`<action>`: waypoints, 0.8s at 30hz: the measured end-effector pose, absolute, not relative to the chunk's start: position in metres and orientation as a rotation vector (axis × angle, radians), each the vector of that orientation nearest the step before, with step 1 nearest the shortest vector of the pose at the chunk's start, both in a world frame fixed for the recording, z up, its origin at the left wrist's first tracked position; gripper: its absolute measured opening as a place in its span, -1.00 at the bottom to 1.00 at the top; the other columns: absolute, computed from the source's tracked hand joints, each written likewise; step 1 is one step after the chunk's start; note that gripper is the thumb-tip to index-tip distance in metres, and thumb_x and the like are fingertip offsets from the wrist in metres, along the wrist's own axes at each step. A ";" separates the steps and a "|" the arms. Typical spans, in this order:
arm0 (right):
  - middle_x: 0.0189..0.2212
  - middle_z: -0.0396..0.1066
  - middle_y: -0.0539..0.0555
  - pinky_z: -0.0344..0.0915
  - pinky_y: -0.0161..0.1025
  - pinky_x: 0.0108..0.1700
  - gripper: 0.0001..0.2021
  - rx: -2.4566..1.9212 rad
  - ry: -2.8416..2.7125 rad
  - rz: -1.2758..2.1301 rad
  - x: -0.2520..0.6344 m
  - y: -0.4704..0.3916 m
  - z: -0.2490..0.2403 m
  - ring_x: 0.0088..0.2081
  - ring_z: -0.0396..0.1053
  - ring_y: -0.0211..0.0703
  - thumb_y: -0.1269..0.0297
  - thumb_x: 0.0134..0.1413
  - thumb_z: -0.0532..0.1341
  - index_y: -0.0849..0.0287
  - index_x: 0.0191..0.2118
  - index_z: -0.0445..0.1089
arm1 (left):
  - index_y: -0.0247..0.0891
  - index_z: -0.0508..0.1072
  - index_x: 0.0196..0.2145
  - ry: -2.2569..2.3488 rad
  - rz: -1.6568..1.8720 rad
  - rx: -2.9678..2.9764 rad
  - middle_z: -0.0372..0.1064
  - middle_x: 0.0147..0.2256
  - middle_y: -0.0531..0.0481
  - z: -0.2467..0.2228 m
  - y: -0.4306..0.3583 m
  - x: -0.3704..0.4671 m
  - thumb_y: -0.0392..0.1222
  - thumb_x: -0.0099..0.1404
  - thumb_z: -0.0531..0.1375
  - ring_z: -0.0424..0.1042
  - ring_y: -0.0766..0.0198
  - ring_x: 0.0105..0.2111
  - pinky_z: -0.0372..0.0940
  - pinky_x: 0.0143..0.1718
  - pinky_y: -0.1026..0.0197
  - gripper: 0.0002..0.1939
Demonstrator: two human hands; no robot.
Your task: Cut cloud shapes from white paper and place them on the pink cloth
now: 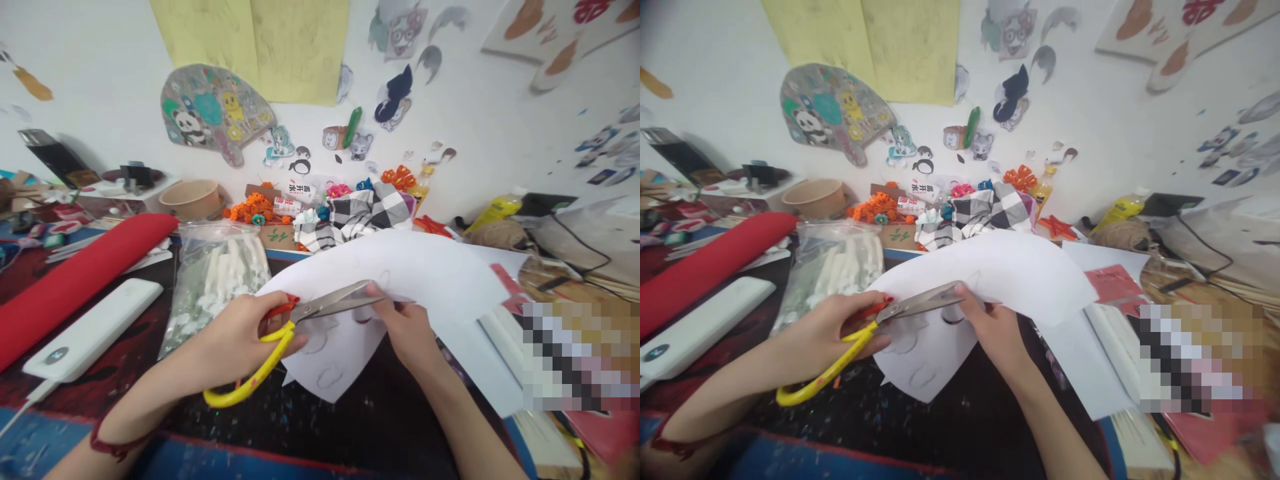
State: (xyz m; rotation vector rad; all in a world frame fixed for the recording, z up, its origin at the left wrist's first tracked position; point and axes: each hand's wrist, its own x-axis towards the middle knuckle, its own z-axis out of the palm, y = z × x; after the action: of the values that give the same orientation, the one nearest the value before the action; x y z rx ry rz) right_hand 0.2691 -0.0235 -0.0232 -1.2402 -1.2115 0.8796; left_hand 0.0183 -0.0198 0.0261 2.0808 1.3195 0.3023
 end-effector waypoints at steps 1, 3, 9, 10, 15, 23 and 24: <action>-0.16 0.60 0.12 0.30 0.05 0.20 -0.71 -1.217 -1.222 0.874 0.269 -0.024 -0.022 0.02 0.47 0.11 0.02 0.05 0.34 0.13 -0.24 0.59 | -0.24 0.39 -0.28 1.335 0.296 2.104 0.18 -0.54 0.14 0.028 -0.020 0.017 0.15 0.22 0.21 0.11 0.36 -0.55 -0.01 -0.54 0.29 -0.63; -0.11 0.59 0.11 0.28 0.02 0.21 -0.71 -1.155 -1.269 0.873 0.270 -0.026 -0.019 0.05 0.46 0.09 0.03 0.10 0.30 0.12 -0.20 0.59 | -0.23 0.40 -0.29 1.345 0.291 2.118 0.20 -0.53 0.13 0.031 -0.021 0.015 0.18 0.22 0.20 0.12 0.35 -0.54 -0.01 -0.53 0.29 -0.61; -0.19 0.61 0.07 0.33 0.02 0.16 -0.76 -1.132 -1.445 0.813 0.273 -0.028 -0.010 -0.02 0.51 0.06 0.07 0.13 0.28 0.10 -0.23 0.60 | -0.24 0.42 -0.32 1.320 0.206 2.083 0.24 -0.49 0.09 0.048 -0.024 0.016 0.23 0.21 0.18 0.17 0.32 -0.49 0.06 -0.50 0.29 -0.57; -0.19 0.61 0.06 0.34 0.02 0.16 -0.76 -1.146 -1.470 0.795 0.273 -0.028 -0.010 -0.04 0.52 0.06 0.07 0.13 0.28 0.09 -0.25 0.60 | -0.24 0.44 -0.30 1.317 0.174 2.065 0.27 -0.47 0.08 0.052 -0.023 0.015 0.22 0.21 0.18 0.19 0.31 -0.48 0.08 -0.49 0.29 -0.57; -0.23 0.63 0.07 0.40 0.01 0.08 -0.76 -1.354 -1.531 0.737 0.273 -0.034 -0.004 -0.08 0.55 0.11 0.08 0.08 0.28 0.10 -0.28 0.62 | -0.23 0.49 -0.26 1.231 0.086 1.972 0.37 -0.41 0.04 0.068 -0.012 0.009 0.19 0.20 0.20 0.28 0.30 -0.46 0.11 -0.50 0.31 -0.59; -0.27 0.63 0.02 0.44 -0.02 0.03 -0.72 -1.504 -1.510 0.734 0.276 -0.037 -0.013 -0.10 0.56 0.12 -0.02 0.02 0.28 0.02 -0.30 0.63 | -0.22 0.47 -0.29 1.285 0.054 2.078 0.31 -0.43 0.06 0.075 -0.014 0.010 0.18 0.19 0.21 0.26 0.28 -0.44 0.15 -0.45 0.30 -0.61; -0.29 0.63 0.01 0.44 -0.02 0.02 -0.73 -1.529 -1.501 0.722 0.277 -0.037 -0.016 -0.11 0.56 0.11 -0.03 0.02 0.28 0.00 -0.30 0.63 | -0.22 0.47 -0.29 1.308 0.071 2.097 0.31 -0.44 0.07 0.074 -0.017 0.012 0.19 0.19 0.20 0.25 0.29 -0.45 0.14 -0.46 0.29 -0.60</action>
State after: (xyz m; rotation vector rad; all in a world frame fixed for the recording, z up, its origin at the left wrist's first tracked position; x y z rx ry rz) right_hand 0.2765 -0.0369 -0.0158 -1.5293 -1.5014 0.7222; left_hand 0.0117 -0.0170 0.0735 2.0968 1.3083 0.0711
